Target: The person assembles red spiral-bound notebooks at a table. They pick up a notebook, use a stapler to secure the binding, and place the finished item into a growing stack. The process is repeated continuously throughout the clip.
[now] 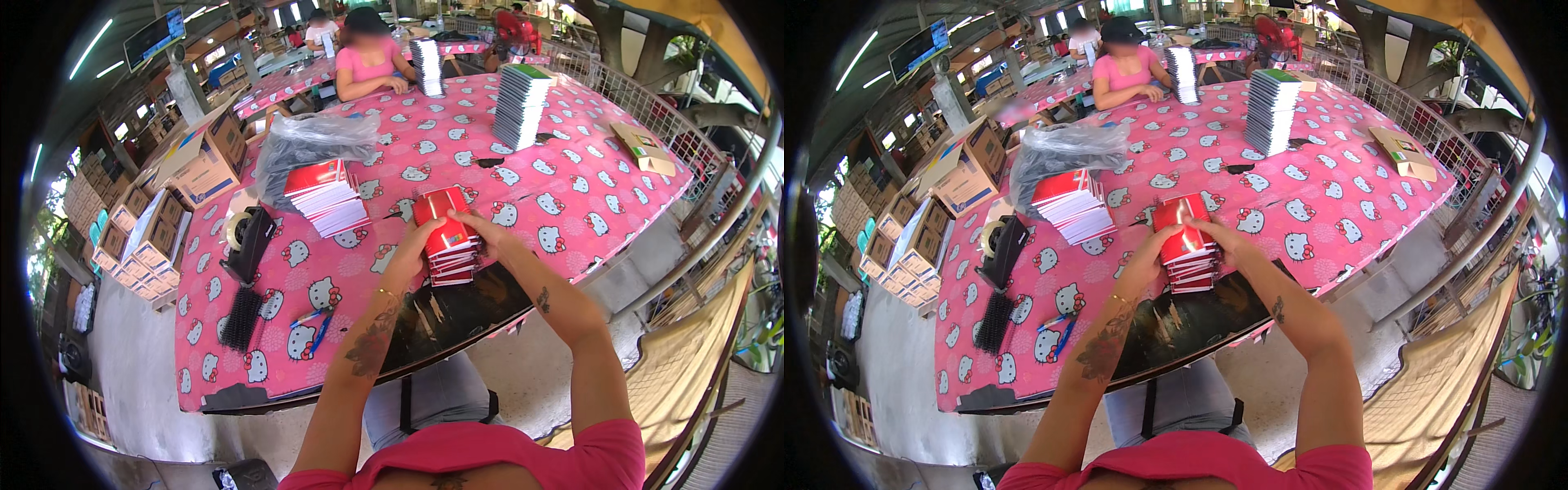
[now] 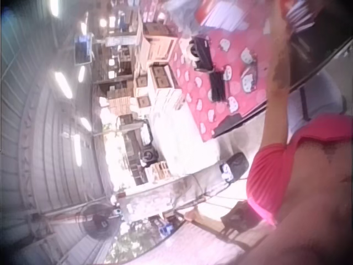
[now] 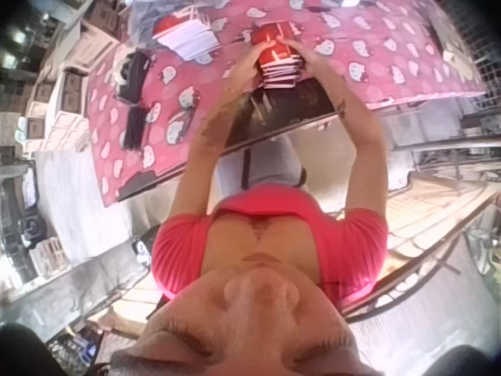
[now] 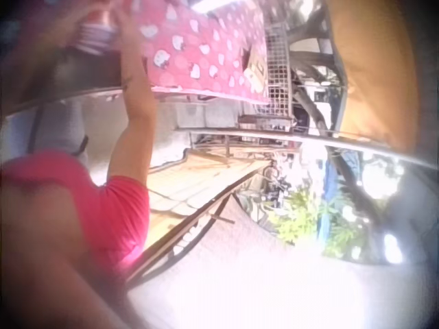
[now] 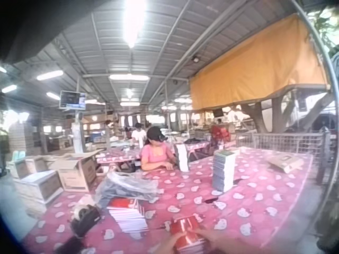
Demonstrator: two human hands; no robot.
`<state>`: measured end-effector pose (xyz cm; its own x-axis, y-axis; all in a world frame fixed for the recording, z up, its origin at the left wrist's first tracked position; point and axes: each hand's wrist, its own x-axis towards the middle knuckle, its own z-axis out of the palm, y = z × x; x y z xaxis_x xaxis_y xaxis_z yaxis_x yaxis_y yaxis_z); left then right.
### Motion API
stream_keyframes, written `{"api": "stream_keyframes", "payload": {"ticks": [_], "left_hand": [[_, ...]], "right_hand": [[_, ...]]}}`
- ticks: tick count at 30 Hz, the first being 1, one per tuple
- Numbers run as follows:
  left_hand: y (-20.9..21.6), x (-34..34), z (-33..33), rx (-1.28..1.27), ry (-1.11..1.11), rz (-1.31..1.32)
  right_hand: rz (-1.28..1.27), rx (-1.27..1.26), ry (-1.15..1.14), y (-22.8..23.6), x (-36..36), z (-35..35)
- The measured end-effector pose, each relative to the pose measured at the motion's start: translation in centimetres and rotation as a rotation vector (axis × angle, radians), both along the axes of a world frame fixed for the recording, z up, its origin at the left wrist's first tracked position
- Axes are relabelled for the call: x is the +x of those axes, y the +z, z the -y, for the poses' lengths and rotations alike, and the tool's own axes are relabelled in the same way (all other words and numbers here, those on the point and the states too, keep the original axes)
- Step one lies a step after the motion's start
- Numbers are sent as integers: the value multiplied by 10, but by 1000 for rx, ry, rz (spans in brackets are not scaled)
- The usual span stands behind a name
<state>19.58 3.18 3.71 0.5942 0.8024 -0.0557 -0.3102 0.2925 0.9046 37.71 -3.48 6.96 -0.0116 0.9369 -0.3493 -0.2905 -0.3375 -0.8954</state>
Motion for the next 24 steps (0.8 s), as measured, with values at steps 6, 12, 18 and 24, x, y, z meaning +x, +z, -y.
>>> {"api": "stream_keyframes", "payload": {"ticks": [6, 12, 18, 24], "left_hand": [[-3, -37, 30, -102, -50, 283], [-23, -69, 46, -78, -150, 322], [-7, -69, 58, 58, -420, 229], [-61, -76, 63, 167, -436, 151]], "right_hand": [[114, 283, -1, -28, -25, 8], [756, 713, -298, -24, -73, 81], [849, 1041, -538, -14, -82, 165], [1021, 1087, -643, -47, -96, 194]]}}
